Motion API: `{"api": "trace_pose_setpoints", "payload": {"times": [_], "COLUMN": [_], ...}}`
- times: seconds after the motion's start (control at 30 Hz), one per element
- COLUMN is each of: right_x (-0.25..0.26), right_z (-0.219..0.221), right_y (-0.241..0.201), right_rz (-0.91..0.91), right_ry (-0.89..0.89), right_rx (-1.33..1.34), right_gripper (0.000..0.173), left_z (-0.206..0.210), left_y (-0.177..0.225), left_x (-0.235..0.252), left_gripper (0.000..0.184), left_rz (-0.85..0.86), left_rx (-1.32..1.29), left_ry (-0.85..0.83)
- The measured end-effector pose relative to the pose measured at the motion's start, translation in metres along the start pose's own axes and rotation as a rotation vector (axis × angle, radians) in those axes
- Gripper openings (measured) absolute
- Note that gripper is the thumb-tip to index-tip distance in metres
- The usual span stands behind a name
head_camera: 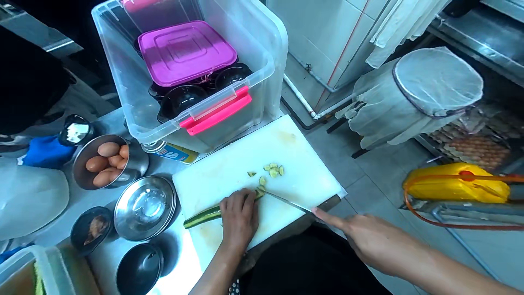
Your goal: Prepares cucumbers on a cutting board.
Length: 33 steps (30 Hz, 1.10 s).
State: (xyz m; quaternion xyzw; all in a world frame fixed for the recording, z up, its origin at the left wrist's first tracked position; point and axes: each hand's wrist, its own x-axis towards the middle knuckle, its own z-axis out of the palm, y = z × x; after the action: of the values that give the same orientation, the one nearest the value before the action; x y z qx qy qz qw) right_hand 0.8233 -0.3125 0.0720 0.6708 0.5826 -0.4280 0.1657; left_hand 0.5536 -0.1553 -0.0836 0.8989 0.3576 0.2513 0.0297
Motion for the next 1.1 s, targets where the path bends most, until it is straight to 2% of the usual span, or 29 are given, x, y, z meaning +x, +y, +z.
{"api": "trace_pose_setpoints", "payload": {"times": [0.07, 0.17, 0.3, 0.43, 0.57, 0.7, 0.83, 1.0, 1.1], "right_x": [0.006, 0.007, -0.003, -0.001, 0.0, 0.005, 0.016, 0.015, 0.012], "right_z": [0.001, 0.002, -0.003, -0.005, -0.006, -0.011, -0.021, -0.001, 0.005], "right_y": [0.0, 0.002, -0.001, -0.003, -0.008, -0.013, -0.024, -0.013, -0.003], "right_rz": [0.01, -0.012, -0.046, -0.061, -0.085, -0.1, -0.072, -0.051, -0.032], "right_ry": [0.024, 0.018, -0.05, -0.028, -0.003, 0.035, -0.001, 0.028, 0.032], "right_rx": [0.032, 0.087, 0.118, 0.114, 0.074, 0.021, -0.004, -0.026, -0.003], "right_gripper": [0.085, 0.083, 0.08, 0.08, 0.081, 0.083, 0.087, 0.093, 0.088], "left_z": [0.002, -0.005, -0.015, -0.005, -0.001, -0.001, -0.001, -0.008, -0.008], "left_y": [0.003, 0.01, 0.012, 0.005, 0.009, 0.006, 0.005, 0.005, -0.002], "left_x": [0.0, -0.002, 0.001, 0.006, 0.007, 0.005, 0.004, 0.007, 0.01], "left_gripper": [0.024, 0.027, 0.023, 0.021, 0.026, 0.025, 0.024, 0.025, 0.024], "left_rz": [-0.049, -0.109, -0.062, -0.033, -0.081, -0.049, -0.037, -0.074, -0.014], "left_rx": [0.017, 0.007, 0.004, -0.003, -0.038, -0.065, -0.083, -0.075, -0.055], "left_ry": [0.031, -0.038, -0.113, -0.016, -0.022, -0.011, -0.021, -0.115, -0.078]}}
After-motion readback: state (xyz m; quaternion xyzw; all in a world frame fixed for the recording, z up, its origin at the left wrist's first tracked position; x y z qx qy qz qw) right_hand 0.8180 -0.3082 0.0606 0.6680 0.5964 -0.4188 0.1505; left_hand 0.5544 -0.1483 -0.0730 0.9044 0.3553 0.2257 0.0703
